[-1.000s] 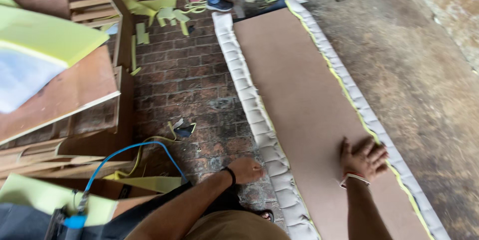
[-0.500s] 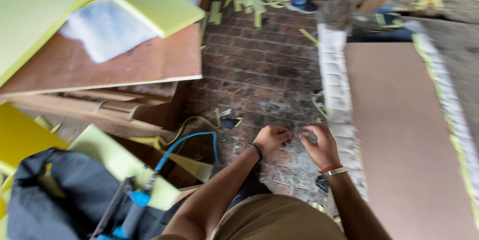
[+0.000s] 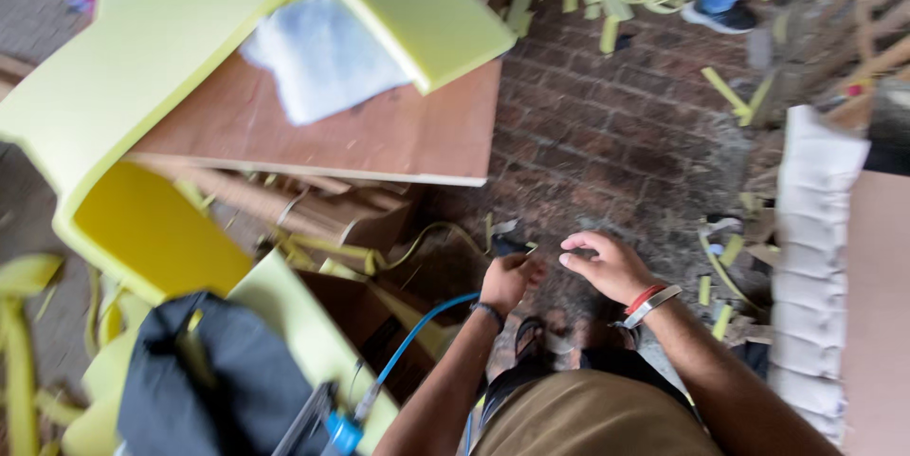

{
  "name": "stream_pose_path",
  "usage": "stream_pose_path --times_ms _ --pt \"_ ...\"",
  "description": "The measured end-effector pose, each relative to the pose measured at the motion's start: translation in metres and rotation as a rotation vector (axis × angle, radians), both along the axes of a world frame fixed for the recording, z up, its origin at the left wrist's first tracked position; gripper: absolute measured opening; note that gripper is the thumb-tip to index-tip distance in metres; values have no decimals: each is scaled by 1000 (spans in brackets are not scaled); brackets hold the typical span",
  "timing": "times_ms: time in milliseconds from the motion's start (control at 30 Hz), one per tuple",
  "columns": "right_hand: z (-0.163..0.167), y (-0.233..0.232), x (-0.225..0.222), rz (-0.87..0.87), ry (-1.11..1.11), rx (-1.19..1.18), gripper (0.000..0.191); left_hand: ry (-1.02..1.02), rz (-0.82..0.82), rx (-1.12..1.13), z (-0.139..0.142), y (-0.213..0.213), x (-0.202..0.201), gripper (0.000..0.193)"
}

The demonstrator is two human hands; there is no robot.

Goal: The person pulls fabric over the edge of a padded wooden panel and staples it in place using a pneumatic staple gun. They then trim excess fabric from the edges with shears, cut a piece of foam, and pick up small foam scraps from the workbench.

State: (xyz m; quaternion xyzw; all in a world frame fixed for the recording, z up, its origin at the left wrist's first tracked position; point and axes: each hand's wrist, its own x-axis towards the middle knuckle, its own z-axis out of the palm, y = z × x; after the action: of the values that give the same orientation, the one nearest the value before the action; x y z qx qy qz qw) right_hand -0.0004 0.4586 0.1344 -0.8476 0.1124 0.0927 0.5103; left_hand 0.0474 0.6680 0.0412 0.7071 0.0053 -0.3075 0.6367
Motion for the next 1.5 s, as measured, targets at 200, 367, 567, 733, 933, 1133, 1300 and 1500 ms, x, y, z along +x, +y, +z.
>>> stream_pose_path --times_ms 200,367,567,733,933,1133,1300,1500 --pt "-35 -136 14 -367 -129 110 28 -46 -380 -47 4 -93 48 24" --pt "-59 -292 1 -839 -275 168 25 -166 -619 231 42 -195 98 27" --pt "-103 -383 -32 -1050 -304 458 16 -292 -865 335 74 -315 132 32" --pt "-108 -374 -38 -1126 -224 533 17 -310 -993 199 67 -404 126 34" --pt "-85 -371 -31 -1195 -101 572 18 -470 -1199 196 60 -472 129 33" --pt "-92 -451 -6 -1293 -303 233 23 -286 -1259 93 56 -516 169 31" --pt "-99 -542 31 -1408 -28 -225 50 -64 -1287 84 58 -559 221 29" --pt "-79 -575 70 -1714 376 -37 69 -9 -1253 -23 35 -575 287 29"
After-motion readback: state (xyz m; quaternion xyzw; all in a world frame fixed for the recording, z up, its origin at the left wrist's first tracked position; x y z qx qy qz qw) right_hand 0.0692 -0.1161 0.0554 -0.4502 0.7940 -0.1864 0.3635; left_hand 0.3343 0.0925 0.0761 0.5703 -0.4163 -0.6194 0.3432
